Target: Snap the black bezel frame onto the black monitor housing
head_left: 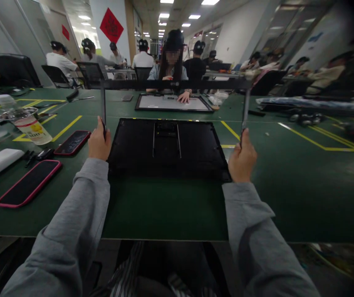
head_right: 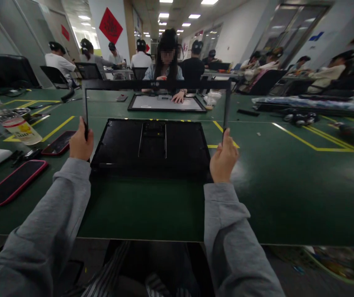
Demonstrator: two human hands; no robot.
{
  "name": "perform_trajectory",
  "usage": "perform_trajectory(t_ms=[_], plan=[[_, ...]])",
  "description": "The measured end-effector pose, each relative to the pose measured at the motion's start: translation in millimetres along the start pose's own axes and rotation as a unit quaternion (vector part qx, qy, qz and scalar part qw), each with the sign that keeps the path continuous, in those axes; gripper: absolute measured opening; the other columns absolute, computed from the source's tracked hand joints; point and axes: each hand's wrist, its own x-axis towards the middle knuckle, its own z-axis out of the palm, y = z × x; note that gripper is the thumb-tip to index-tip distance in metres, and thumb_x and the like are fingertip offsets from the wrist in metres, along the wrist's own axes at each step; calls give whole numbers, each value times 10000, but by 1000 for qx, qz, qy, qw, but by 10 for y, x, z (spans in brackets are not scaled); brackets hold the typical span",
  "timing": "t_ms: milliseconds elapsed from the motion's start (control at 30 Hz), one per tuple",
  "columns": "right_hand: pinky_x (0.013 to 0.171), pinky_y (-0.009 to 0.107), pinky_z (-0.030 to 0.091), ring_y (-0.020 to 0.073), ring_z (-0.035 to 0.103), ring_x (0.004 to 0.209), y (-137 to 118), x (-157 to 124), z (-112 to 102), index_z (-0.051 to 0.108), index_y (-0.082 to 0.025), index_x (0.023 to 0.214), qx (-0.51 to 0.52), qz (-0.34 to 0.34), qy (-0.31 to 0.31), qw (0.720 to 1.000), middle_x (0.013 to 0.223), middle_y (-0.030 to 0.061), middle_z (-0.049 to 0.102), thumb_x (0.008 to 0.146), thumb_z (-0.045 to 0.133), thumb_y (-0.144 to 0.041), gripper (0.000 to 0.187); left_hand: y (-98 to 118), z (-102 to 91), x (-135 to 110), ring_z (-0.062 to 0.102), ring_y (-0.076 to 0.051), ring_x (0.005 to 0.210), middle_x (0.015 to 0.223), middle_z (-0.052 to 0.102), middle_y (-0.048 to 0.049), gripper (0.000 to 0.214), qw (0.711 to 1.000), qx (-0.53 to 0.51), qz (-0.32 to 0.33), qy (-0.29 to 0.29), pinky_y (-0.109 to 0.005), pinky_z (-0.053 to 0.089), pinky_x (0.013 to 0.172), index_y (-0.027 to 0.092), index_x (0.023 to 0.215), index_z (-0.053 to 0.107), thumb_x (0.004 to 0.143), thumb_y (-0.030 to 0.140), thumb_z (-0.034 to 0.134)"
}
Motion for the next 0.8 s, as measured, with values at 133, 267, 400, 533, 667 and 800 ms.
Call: perform_trajectory(t_ms=[133, 267, 400, 533, 667, 800], plan=[[945, 475, 460, 309, 588, 1152, 39, -77, 121, 368, -129, 1509, 14, 45, -103, 994, 1315, 200, 602, 914, 369, -177, 596, -49, 127, -36, 600, -325, 1160, 1274, 621, -194, 631, 988, 87, -38, -119, -473, 445, 987, 102, 1503, 294, 919, 326, 371], [897, 469, 480, 321, 618, 1098, 62, -117, 165, 386, -118, 1500, -7, 66, -153, 986, 1249, 201, 643, 914, 377, -202, 591, -67, 167, -73, 611, -337, 1134, 1269, 622, -202, 616, 981, 117, -36, -148, -469, 459, 952, 109, 1494, 321, 921, 334, 356], [867, 468, 487, 324, 644, 1026, 85, -120, 163, 395, -111, 1495, -24, 75, -184, 980, 1177, 201, 674, 913, 370, -215, 593, -97, 191, -82, 604, -344, 1143, 1282, 611, -210, 619, 977, 124, -37, -172, -475, 456, 954, 101, 1485, 338, 917, 348, 349], [851, 487, 494, 332, 656, 972, 107, -138, 182, 384, -80, 1495, -13, 62, -197, 978, 1143, 218, 679, 899, 364, -207, 609, -184, 244, -70, 603, -353, 1142, 1262, 621, -217, 639, 966, 125, -48, -222, -491, 455, 955, 103, 1482, 342, 907, 380, 367], [871, 485, 499, 320, 656, 977, 129, -160, 195, 378, -78, 1492, 0, 57, -190, 980, 1146, 196, 678, 878, 373, -195, 626, -226, 245, -63, 583, -338, 1180, 1311, 596, -196, 663, 964, 114, -54, -234, -471, 441, 983, 123, 1478, 348, 898, 440, 394], [877, 487, 503, 321, 652, 990, 142, -175, 188, 357, -70, 1497, 1, 51, -199, 979, 1136, 195, 679, 864, 370, -178, 641, -186, 197, -94, 567, -318, 1210, 1341, 576, -192, 678, 965, 101, -59, -233, -446, 425, 1010, 109, 1476, 342, 897, 458, 400]])
